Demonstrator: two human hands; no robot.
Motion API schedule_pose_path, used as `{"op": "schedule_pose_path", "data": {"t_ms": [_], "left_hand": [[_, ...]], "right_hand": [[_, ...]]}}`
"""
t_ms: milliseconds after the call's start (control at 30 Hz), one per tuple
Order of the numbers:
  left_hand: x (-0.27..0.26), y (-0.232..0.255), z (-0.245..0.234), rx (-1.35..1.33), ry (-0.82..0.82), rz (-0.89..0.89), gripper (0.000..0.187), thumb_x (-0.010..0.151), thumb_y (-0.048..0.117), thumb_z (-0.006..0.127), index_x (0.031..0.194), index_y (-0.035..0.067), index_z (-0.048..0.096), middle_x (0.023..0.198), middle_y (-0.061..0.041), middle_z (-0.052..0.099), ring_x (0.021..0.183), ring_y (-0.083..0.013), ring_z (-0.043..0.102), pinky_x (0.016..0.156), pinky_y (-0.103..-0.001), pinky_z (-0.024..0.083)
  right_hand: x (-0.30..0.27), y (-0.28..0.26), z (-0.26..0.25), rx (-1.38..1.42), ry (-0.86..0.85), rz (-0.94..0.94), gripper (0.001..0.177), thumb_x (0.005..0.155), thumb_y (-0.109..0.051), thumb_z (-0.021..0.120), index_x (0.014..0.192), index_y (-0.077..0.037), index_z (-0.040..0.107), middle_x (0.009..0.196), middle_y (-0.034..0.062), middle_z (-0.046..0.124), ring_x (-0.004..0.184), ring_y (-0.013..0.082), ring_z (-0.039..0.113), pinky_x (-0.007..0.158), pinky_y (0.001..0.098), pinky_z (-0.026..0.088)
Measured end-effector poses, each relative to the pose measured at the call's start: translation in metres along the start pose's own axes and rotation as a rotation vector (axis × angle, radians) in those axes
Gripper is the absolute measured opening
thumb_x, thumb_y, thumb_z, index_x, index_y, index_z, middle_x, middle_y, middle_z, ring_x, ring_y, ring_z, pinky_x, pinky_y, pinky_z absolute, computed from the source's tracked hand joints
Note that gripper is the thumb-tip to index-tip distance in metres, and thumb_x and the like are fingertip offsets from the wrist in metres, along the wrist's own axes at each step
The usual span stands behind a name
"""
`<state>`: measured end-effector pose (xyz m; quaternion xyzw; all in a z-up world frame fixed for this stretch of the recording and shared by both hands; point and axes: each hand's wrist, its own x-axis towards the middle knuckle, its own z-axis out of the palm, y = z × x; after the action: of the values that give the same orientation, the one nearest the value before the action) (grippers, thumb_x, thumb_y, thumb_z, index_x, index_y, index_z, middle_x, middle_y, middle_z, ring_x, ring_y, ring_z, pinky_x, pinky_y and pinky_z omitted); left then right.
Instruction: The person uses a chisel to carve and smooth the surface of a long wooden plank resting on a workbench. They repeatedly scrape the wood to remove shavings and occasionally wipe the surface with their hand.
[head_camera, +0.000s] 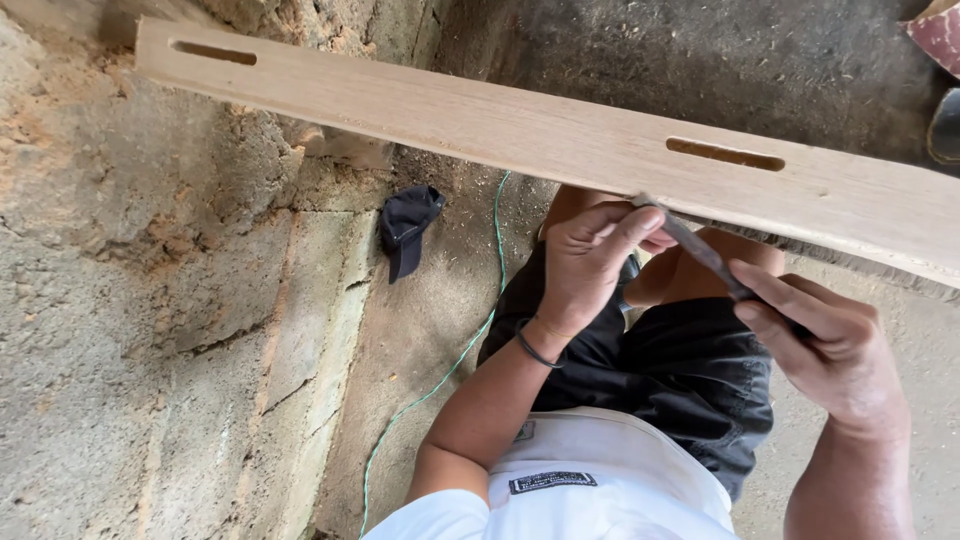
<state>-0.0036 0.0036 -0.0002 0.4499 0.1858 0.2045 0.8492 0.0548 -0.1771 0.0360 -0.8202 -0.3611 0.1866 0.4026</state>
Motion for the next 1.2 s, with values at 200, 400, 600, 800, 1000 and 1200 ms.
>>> {"op": "schedule_pose_path", "data": {"t_ms": [200, 400, 600, 800, 1000, 1200], "left_hand": [[0.003, -0.002, -0.006, -0.100, 0.047, -0.052, 0.012, 0.078, 0.009, 0.060, 0.079, -0.003, 0.060, 0.068, -0.016, 0.061, 0.060, -0.0185, 0.061, 0.062, -0.023, 0.053], [0.002, 0.006, -0.004, -0.026, 0.049, -0.060, 0.013, 0.079, 0.011, 0.058, 0.078, -0.002, 0.059, 0.067, -0.015, 0.061, 0.060, -0.0174, 0.061, 0.065, -0.023, 0.053], [0.006, 0.011, -0.019, -0.008, 0.066, 0.027, 0.013, 0.079, 0.013, 0.058, 0.076, 0.001, 0.059, 0.068, -0.011, 0.061, 0.060, -0.0166, 0.061, 0.062, -0.024, 0.053], [0.008, 0.013, -0.023, 0.002, 0.072, 0.022, 0.014, 0.078, 0.014, 0.059, 0.073, 0.000, 0.059, 0.065, -0.012, 0.060, 0.058, -0.0165, 0.060, 0.060, -0.025, 0.052], [0.010, 0.029, -0.029, 0.059, 0.159, 0.024, 0.014, 0.077, 0.012, 0.058, 0.068, 0.001, 0.058, 0.063, -0.011, 0.061, 0.056, -0.0133, 0.059, 0.061, -0.020, 0.049], [0.007, 0.015, -0.029, -0.046, 0.029, 0.061, 0.013, 0.079, 0.014, 0.060, 0.082, 0.001, 0.060, 0.070, -0.012, 0.062, 0.061, -0.0157, 0.061, 0.061, -0.026, 0.055]], "right_hand": [[0.002, -0.005, 0.005, -0.015, 0.005, 0.072, 0.039, 0.075, -0.005, 0.058, 0.114, -0.004, 0.053, 0.059, 0.0000, 0.044, 0.048, 0.0072, 0.035, 0.047, 0.0207, 0.029], [0.005, -0.012, 0.003, -0.022, -0.009, 0.094, 0.039, 0.075, -0.005, 0.058, 0.114, -0.002, 0.054, 0.059, 0.0013, 0.043, 0.047, 0.0078, 0.033, 0.045, 0.0219, 0.026], [0.018, -0.025, 0.010, -0.004, -0.044, 0.005, 0.038, 0.077, -0.004, 0.055, 0.114, 0.000, 0.053, 0.071, 0.0028, 0.053, 0.056, 0.0073, 0.042, 0.053, 0.0196, 0.034], [0.021, -0.029, 0.011, -0.052, -0.047, 0.033, 0.037, 0.076, -0.005, 0.057, 0.113, -0.002, 0.054, 0.072, 0.0030, 0.055, 0.055, 0.0068, 0.042, 0.051, 0.0205, 0.033], [0.036, -0.039, 0.020, -0.059, -0.044, -0.141, 0.034, 0.077, -0.004, 0.055, 0.111, 0.000, 0.053, 0.101, 0.0111, 0.059, 0.088, 0.0154, 0.056, 0.073, 0.0215, 0.043], [0.025, -0.036, 0.013, -0.017, -0.076, -0.038, 0.041, 0.075, -0.005, 0.055, 0.116, 0.000, 0.049, 0.055, 0.0008, 0.046, 0.040, 0.0069, 0.035, 0.038, 0.0223, 0.026]]}}
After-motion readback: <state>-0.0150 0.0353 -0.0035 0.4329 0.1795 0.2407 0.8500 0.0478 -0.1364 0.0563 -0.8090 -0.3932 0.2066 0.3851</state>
